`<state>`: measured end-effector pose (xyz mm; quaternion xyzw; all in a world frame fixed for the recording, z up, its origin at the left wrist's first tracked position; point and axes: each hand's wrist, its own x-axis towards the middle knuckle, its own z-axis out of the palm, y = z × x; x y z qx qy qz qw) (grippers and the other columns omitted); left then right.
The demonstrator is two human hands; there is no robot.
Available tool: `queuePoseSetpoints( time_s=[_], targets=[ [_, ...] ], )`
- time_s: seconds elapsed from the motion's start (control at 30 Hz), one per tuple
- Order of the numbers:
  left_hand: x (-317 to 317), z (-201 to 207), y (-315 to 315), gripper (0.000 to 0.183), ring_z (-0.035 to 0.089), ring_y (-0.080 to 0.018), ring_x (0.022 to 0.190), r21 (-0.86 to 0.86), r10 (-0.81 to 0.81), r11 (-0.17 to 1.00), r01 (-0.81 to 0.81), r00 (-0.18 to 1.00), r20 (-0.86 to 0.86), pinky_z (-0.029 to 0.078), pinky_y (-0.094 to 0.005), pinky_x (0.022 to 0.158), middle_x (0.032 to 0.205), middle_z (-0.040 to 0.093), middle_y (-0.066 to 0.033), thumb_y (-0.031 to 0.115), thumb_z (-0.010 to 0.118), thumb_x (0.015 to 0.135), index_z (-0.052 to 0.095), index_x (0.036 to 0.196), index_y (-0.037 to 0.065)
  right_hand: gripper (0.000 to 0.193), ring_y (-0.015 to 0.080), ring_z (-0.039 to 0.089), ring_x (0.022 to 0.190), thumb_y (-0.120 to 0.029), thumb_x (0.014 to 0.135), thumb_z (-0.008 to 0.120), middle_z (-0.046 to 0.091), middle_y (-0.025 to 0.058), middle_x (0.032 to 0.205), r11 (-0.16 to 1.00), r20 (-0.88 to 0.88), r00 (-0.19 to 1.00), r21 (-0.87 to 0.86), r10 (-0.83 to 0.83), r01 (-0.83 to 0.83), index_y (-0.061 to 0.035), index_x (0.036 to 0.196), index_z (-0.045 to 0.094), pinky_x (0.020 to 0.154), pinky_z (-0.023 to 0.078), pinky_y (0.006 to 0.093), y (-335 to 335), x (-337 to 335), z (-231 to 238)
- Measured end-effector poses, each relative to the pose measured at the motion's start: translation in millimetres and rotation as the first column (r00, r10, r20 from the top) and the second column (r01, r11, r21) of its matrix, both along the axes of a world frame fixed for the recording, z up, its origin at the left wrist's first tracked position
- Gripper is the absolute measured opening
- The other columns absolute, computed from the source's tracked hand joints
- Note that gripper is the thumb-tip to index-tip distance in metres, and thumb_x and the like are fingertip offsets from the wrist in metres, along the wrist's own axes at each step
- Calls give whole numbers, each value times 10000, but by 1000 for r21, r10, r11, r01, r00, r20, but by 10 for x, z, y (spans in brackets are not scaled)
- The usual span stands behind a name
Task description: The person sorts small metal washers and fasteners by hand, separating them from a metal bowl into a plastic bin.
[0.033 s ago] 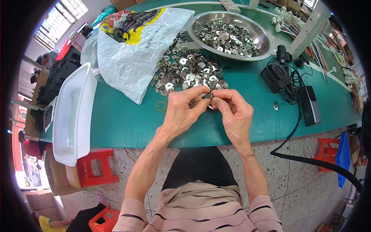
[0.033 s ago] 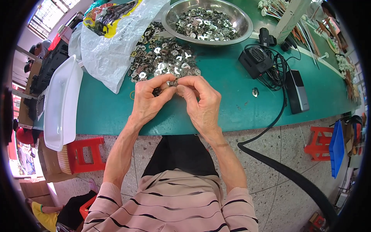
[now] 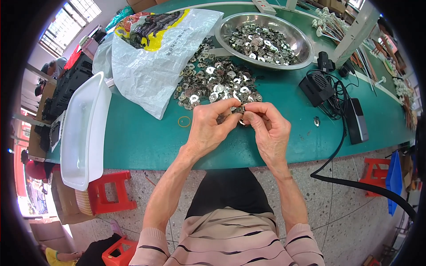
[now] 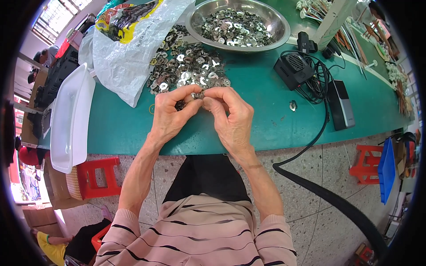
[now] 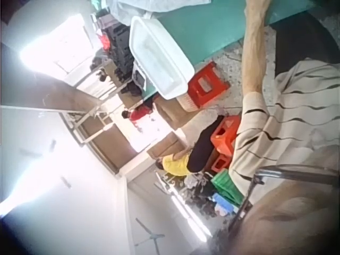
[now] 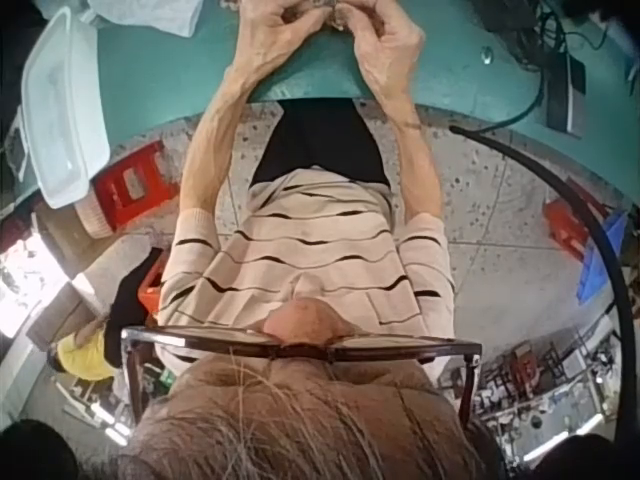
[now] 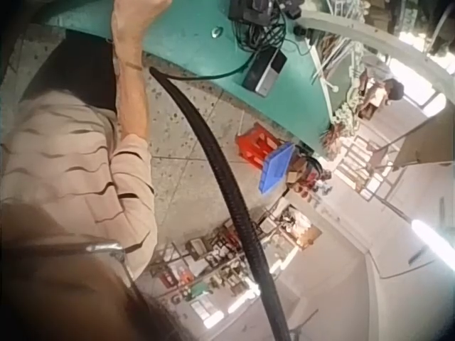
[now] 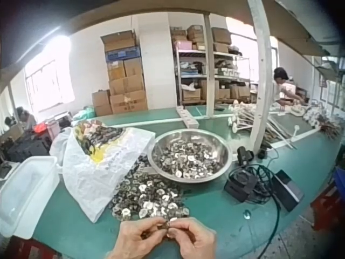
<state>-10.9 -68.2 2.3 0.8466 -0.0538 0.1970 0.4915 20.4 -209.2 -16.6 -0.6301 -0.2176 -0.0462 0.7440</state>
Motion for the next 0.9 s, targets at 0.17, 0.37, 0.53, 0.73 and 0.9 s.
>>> queuePoseSetpoints(
  time_s=[0.17, 0.37, 0.53, 0.73, 0.9],
  targets=[
    [15, 42, 7, 194, 429, -20, 516, -99, -15, 995, 8, 997, -72, 344, -190, 457, 554, 496, 36, 32, 652, 738, 641, 926, -17, 67, 111, 619, 694, 33, 811, 588, 611, 59, 810, 999, 15, 1000, -24, -25, 25, 30, 878, 594, 612, 506, 223, 5, -6, -3],
    [9, 68, 72, 143, 376, 1, 472, -440, -157, 898, 2, 936, -315, 216, -164, 379, 601, 517, 42, 101, 669, 784, 649, 886, 3, 71, 123, 622, 690, 45, 804, 585, 605, 67, 791, 994, 61, 995, -71, -74, 79, 21, 870, 595, 598, 507, 233, 14, -22, 31],
    [9, 64, 87, 187, 334, -3, 450, -591, -290, 806, 17, 883, -369, 184, -159, 377, 605, 494, 44, 131, 674, 796, 629, 924, 1, 90, 138, 618, 670, 58, 788, 589, 606, 82, 792, 986, 137, 985, -115, -104, 120, 15, 867, 594, 581, 500, 241, 18, -12, 3],
    [9, 77, 86, 131, 345, -4, 454, -508, -227, 861, 5, 899, -375, 197, -165, 376, 590, 485, 41, 119, 646, 810, 637, 867, 1, 97, 141, 606, 645, 61, 784, 587, 603, 86, 785, 972, 196, 973, -178, -120, 156, 15, 869, 592, 566, 490, 247, 10, -27, 17],
    [12, 72, 57, 96, 413, -9, 492, -336, -143, 940, 59, 962, -231, 277, -169, 404, 595, 525, 24, 89, 636, 798, 652, 813, -4, 92, 133, 605, 649, 58, 794, 575, 601, 80, 777, 990, 43, 997, -124, -67, 72, 16, 874, 591, 571, 485, 241, 8, -39, 46]
  ],
)
